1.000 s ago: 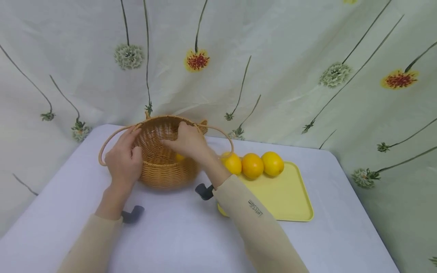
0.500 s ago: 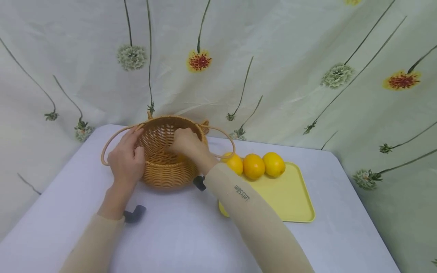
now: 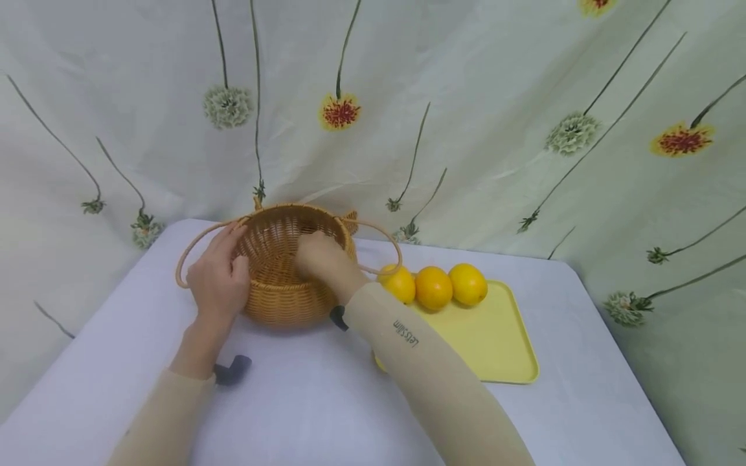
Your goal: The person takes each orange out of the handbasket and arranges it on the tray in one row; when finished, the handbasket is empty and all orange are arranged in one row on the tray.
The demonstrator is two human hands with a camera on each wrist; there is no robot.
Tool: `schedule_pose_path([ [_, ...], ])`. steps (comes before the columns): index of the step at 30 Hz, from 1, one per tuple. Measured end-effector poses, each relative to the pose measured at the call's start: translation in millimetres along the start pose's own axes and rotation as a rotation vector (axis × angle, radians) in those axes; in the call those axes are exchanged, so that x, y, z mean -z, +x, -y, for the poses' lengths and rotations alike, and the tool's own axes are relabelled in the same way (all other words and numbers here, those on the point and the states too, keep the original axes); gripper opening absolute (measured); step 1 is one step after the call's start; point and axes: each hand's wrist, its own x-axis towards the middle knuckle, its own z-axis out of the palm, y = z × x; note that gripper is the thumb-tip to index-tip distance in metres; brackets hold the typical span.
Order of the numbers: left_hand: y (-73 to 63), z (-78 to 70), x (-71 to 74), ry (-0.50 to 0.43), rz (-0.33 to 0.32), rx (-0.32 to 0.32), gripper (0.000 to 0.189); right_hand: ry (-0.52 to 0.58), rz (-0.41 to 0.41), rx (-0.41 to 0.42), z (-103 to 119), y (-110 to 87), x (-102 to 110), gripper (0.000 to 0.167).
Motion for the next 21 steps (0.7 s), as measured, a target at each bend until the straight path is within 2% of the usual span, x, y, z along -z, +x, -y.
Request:
schedule_pose_path([
  [5, -2.6, -0.3, -0.2, 0.007, -0.006, -0.002, 0.057, -0.091, -0.033, 0.013, 1.1, -0.8, -7.1, 0.02],
  [11, -1.5, 0.6, -1.1, 0.008, -0.012, -0.006, 0.057, -0.119, -0.034, -0.027, 3.1, 2.7, -9.5, 0.015],
  [16, -1.8, -0.2, -0.9, 0.009, -0.009, -0.001, 0.058, -0.06, -0.055, -0.002, 0.1, 3.9, -9.8, 0.018],
  [21, -1.4, -0.7, 0.1, 0.008, -0.013, -0.012, 0.058, 0.046, -0.099, 0.066, -5.1, 6.5, -6.9, 0.026],
])
